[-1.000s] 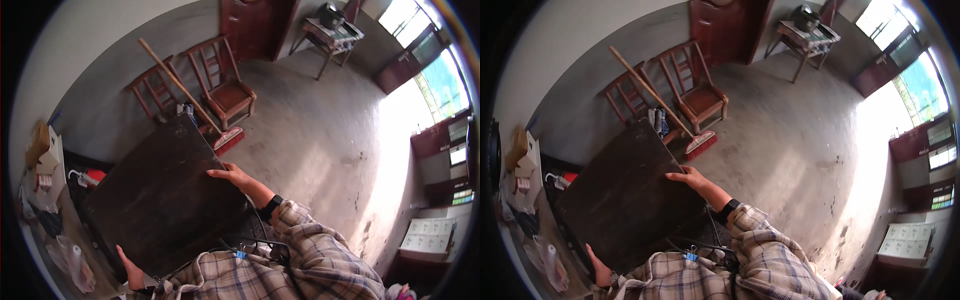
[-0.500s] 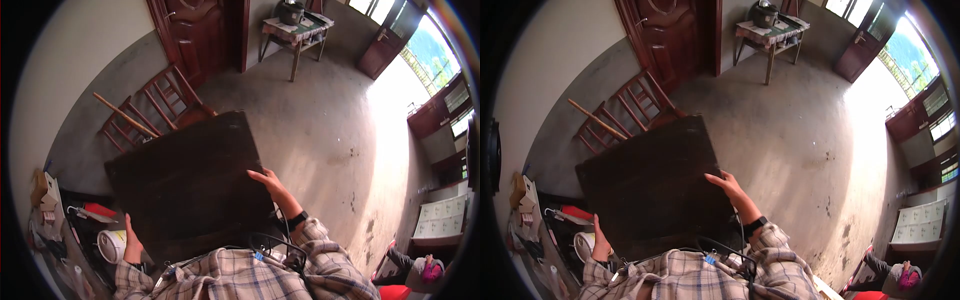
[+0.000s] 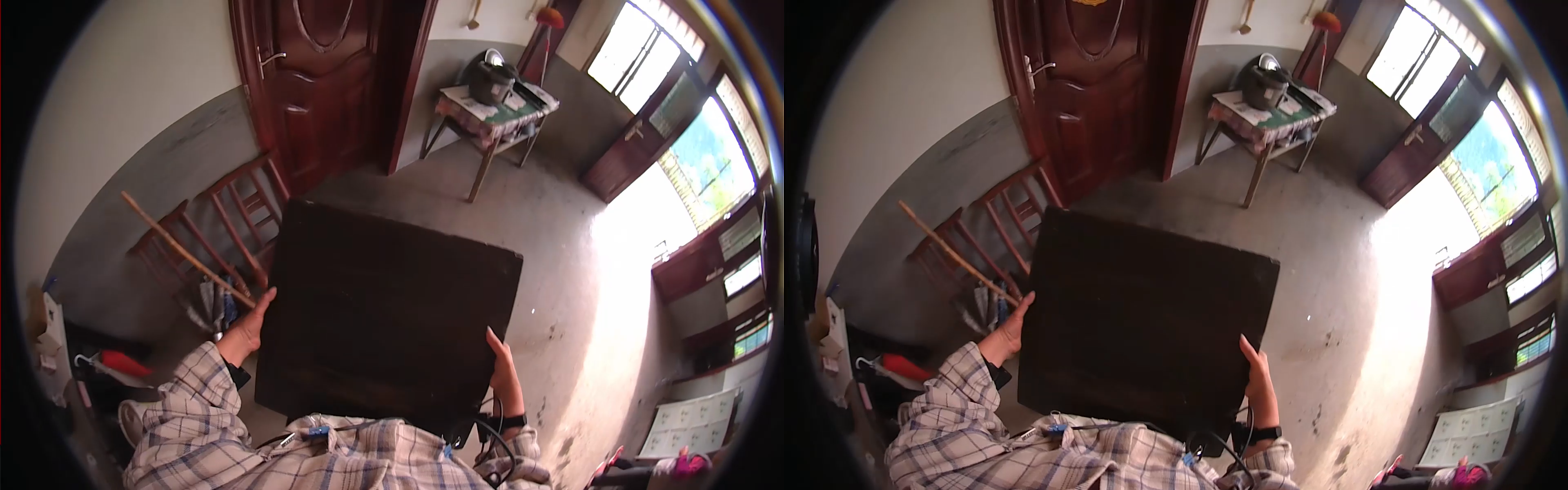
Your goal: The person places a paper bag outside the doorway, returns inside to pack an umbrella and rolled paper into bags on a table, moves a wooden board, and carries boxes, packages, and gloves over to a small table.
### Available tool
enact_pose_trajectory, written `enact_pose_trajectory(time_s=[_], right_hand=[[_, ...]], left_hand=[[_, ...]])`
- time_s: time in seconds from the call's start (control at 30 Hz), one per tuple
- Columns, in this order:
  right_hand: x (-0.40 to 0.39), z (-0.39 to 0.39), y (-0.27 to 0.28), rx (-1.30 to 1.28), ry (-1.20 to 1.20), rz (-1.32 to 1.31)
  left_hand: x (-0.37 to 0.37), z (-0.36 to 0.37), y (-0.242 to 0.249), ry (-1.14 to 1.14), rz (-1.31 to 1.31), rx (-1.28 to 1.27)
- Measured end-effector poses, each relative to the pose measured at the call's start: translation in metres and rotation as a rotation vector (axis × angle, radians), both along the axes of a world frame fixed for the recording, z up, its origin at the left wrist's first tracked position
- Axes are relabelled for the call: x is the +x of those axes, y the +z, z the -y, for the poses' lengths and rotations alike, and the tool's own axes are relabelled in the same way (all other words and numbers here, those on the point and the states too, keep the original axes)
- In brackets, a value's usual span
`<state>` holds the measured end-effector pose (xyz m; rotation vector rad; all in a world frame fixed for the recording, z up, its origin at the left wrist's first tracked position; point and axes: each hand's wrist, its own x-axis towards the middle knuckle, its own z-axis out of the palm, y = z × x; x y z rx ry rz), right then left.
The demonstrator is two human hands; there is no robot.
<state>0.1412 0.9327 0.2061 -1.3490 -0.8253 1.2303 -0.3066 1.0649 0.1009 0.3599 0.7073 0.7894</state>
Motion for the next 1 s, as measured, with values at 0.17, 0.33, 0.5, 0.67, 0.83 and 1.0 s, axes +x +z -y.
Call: enact_pose_trajectory(time_s=[0.17,0.33,0.5,0.67,0.83,1.0], right_hand=[[0.083,-0.095,-0.039,-0.213,-0.195,-0.291],[0.137,-0.166,-0.062,-0.273,-0.224,-0.234],[0.198,-0.227,-0.125,-0.346,-0.158,-0.237],[0.248,-0.266,-0.207,-0.412,-0.073,-0.331],[0.267,-0.293,-0.255,-0.521,-0.091,-0.248],[0.300,-0.308,-0.307,-0.633,-0.095,-0.236]], left_hand=[[0.073,-0.115,-0.044,-0.101,0.083,-0.112],[0.143,-0.193,-0.067,-0.085,-0.062,-0.080],[0.199,-0.250,-0.124,-0.178,-0.091,-0.203],[0.235,-0.278,-0.200,-0.224,-0.206,-0.137],[0.255,-0.293,-0.256,-0.270,-0.480,-0.176],[0.266,-0.299,-0.252,-0.257,-0.543,-0.219]])
